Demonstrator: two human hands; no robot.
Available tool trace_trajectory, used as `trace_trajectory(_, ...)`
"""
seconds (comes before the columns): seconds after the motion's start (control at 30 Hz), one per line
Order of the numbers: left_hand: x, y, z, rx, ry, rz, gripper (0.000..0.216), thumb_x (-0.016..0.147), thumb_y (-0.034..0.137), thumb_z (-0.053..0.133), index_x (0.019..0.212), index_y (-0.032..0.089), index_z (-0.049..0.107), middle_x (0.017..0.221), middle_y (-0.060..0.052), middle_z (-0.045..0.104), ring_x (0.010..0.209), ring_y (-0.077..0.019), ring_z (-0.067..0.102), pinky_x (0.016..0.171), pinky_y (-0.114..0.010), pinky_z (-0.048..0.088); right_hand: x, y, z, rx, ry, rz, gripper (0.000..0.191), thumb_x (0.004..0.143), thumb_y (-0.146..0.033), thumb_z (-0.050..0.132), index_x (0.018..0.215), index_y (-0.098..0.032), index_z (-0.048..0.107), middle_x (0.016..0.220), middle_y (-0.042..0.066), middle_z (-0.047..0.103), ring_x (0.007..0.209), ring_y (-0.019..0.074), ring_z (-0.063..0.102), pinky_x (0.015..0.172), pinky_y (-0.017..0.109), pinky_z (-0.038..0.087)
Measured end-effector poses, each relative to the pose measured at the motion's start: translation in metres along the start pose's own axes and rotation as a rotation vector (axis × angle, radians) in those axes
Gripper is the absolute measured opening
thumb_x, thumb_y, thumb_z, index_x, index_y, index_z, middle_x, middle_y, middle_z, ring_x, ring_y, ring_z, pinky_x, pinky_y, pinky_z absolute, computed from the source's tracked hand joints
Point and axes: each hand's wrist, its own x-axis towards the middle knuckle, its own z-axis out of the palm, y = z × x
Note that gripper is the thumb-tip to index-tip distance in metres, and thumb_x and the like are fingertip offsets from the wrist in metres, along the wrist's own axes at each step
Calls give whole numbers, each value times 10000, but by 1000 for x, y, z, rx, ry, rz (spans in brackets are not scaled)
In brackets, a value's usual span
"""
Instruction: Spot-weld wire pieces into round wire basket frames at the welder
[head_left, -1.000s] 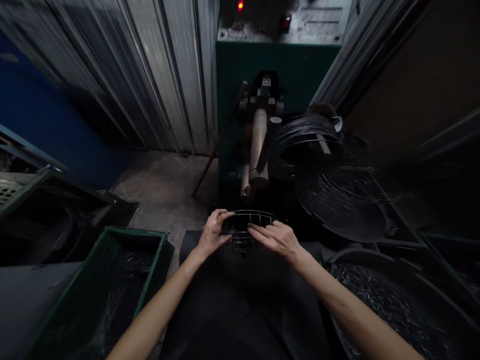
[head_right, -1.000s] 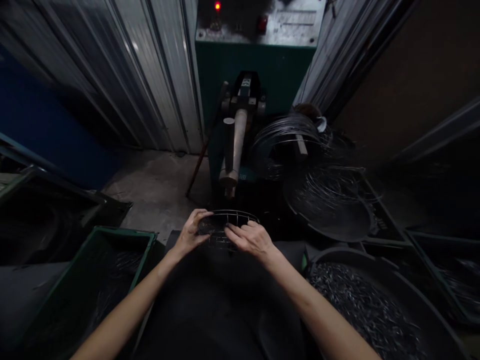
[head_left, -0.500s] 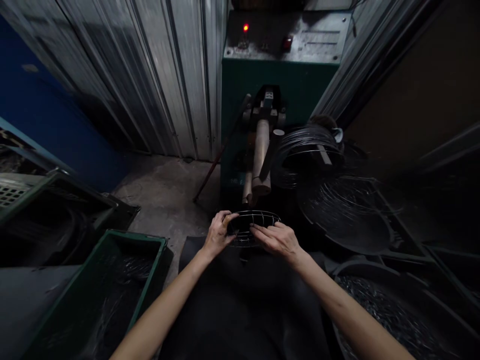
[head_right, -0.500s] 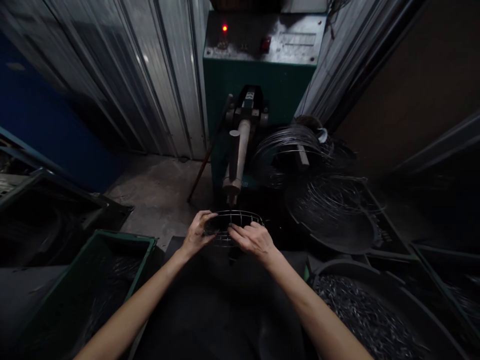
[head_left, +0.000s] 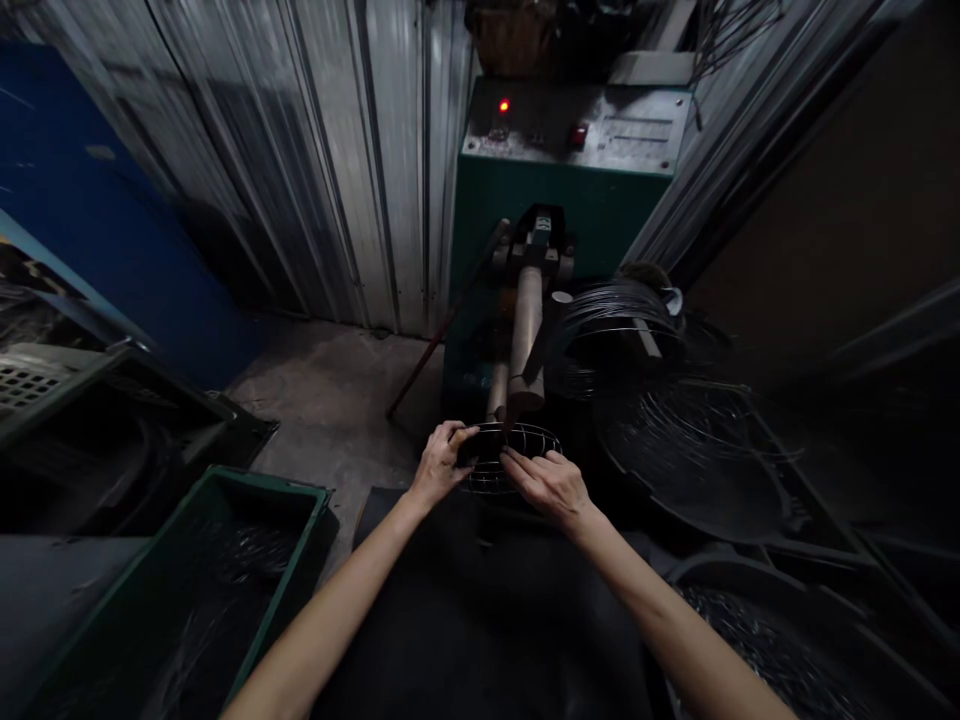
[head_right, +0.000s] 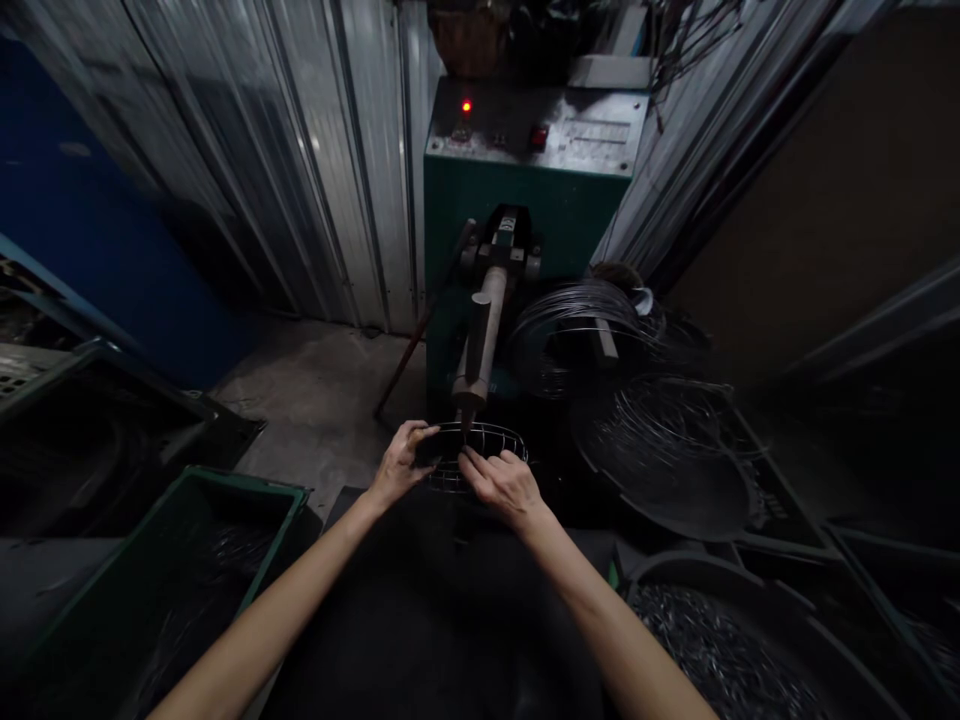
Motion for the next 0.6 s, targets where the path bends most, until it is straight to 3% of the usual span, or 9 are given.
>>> trace_trajectory(0.23,0,-4,-3,52,13,31,571,711,111,680,1226,265,486,1127,-63,504,1051,-225,545,902,-411,487,1,-2,3,-23,-30,-30,233,857,-58,523,981,-168,687,1012,31,724,585,78,529,615,276,352)
trace_trajectory(0.43,-3,-4,-14,-43,-4,73,638,740,167,675,1304,254,388,1256,-91,452,1177,-238,480,991,-419,436,4,-11,-8,91,-194,121,297,895,-91,472,1086,-223,656,1138,31,685,565,71,541,599,270,364)
trace_trajectory(0.53,-5,-6,-15,-97,12,-14,707,713,170,684,1327,240,341,1206,-83,479,1116,-219,526,963,-395,454,-35,-14,-39,122,-166,375,331,917,-176,469,1203,-270,605,1163,19,673,654,91,616,617,254,401)
trace_trajectory(0.6,-7,-6,-12,-117,11,-53,703,689,145,684,1308,241,367,1142,-62,511,1038,-196,559,921,-363,475,-87,-21,-64,85,-185,742,311,921,-292,463,1185,-261,625,1023,34,723,705,135,657,621,255,438)
